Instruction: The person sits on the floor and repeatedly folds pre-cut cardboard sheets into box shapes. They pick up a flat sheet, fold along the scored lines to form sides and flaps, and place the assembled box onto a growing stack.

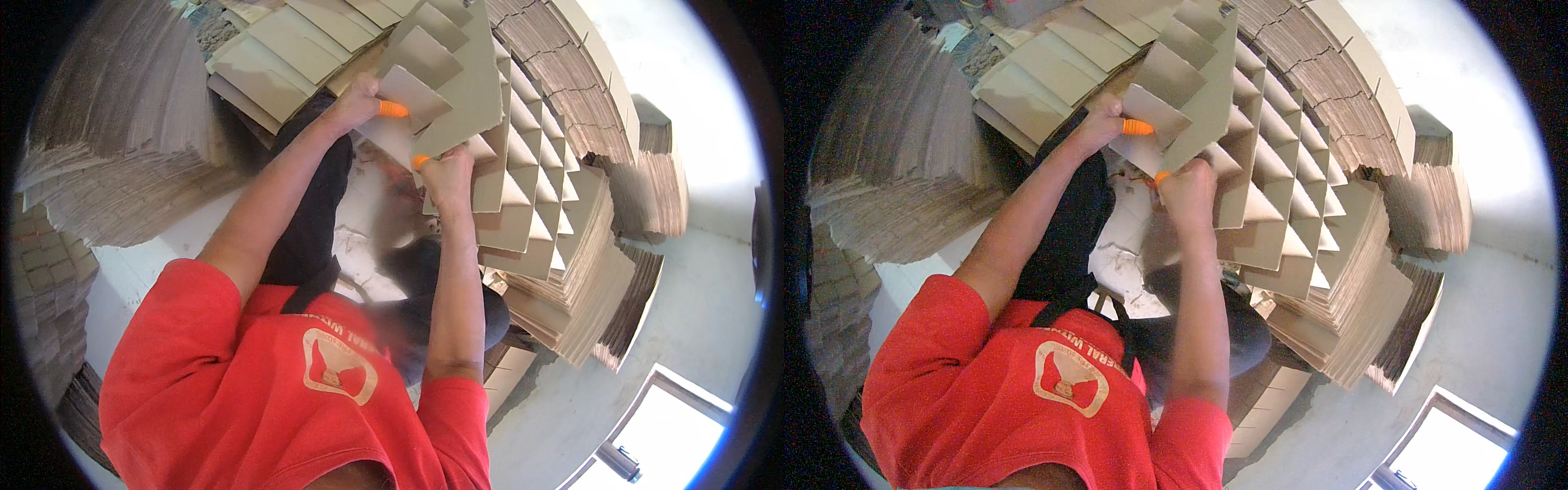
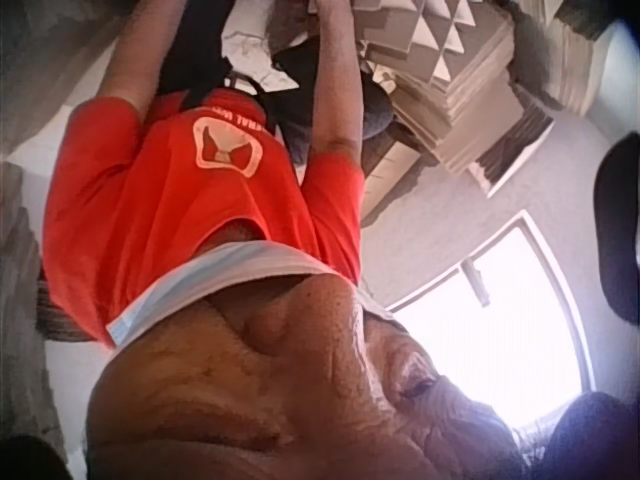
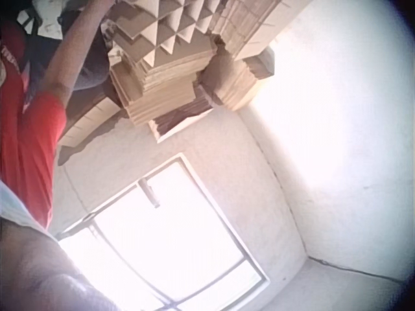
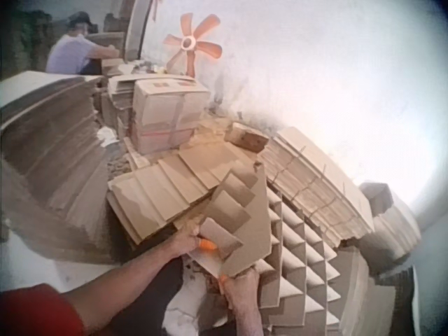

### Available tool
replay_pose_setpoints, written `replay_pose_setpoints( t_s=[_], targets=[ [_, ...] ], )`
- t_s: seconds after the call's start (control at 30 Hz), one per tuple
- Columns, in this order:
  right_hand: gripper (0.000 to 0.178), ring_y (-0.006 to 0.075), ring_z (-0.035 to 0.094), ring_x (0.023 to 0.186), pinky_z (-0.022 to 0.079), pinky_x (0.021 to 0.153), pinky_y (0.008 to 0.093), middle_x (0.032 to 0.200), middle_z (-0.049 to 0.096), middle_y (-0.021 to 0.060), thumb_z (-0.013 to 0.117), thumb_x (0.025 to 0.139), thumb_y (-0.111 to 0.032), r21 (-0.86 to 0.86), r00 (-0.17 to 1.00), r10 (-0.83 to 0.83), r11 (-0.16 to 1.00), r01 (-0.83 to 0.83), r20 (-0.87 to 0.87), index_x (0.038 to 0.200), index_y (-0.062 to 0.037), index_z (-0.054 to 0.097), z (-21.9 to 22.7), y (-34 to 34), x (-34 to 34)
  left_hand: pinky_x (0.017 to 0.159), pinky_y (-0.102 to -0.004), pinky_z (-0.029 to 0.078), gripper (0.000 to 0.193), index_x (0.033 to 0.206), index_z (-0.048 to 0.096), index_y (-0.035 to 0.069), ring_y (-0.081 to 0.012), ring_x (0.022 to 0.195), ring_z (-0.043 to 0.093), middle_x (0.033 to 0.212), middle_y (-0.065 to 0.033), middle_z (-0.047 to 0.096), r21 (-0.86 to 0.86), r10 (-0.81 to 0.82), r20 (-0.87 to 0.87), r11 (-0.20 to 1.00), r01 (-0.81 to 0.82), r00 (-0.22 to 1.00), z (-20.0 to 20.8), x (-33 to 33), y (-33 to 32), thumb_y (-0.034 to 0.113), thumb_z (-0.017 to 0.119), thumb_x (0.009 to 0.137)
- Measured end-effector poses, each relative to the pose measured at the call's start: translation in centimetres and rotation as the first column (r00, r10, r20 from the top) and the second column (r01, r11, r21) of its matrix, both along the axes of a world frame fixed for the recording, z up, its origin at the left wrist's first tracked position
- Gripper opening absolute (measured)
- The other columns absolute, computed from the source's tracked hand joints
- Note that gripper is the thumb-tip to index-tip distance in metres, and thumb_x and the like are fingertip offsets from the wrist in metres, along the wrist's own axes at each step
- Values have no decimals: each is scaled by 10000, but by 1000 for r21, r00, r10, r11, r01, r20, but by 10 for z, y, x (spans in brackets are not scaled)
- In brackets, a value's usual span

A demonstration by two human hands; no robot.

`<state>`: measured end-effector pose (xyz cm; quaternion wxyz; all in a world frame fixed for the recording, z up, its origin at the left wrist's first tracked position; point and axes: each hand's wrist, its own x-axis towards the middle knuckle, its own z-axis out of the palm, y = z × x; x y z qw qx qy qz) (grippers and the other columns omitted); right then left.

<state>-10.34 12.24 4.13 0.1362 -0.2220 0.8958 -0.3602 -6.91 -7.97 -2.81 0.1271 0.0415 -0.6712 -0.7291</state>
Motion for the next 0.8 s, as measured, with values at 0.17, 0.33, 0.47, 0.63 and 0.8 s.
replay_pose_setpoints(
  t_s=[0.17,0.33,0.47,0.63,0.8],
  targets=[
    [300,406,669,916,529,795,468,909,684,249,679,760,-156,181,997,-51,982,60,-52,1000,24,677,-41,11,21,864,-311,503,410,1163,670,18,-148,948,629,1062,-62,698,-177,-16,20,984,19,1000,7,2,-1,80,774,772],
    [538,309,693,870,529,743,389,999,710,197,815,755,-342,326,988,102,936,-136,118,1129,11,656,-52,43,36,1065,-381,391,732,1421,460,64,-239,1266,495,1398,-112,523,-395,256,-374,826,-403,891,41,23,12,234,784,788],
    [424,185,703,729,535,630,333,868,733,134,789,807,-215,101,973,179,976,-194,146,1146,9,666,-23,82,57,1161,-444,260,797,1483,379,102,-260,1415,343,1498,-99,421,-809,-101,-498,413,-419,862,107,36,24,292,750,805],
    [289,109,672,721,534,603,227,944,731,68,685,875,-32,-158,977,56,983,-90,-205,1163,-17,681,25,141,61,1200,-475,181,826,1505,330,111,-251,1475,243,1556,-93,341,-983,-377,40,150,104,925,110,12,26,88,683,758],
    [539,328,652,774,534,713,409,941,683,164,751,846,-159,-1,445,-170,935,356,-879,1317,18,555,76,192,17,1216,-490,154,916,1485,339,74,-298,1480,210,1563,-135,310,-1000,-386,-22,18,-17,922,133,11,19,75,741,662]
  ],
)
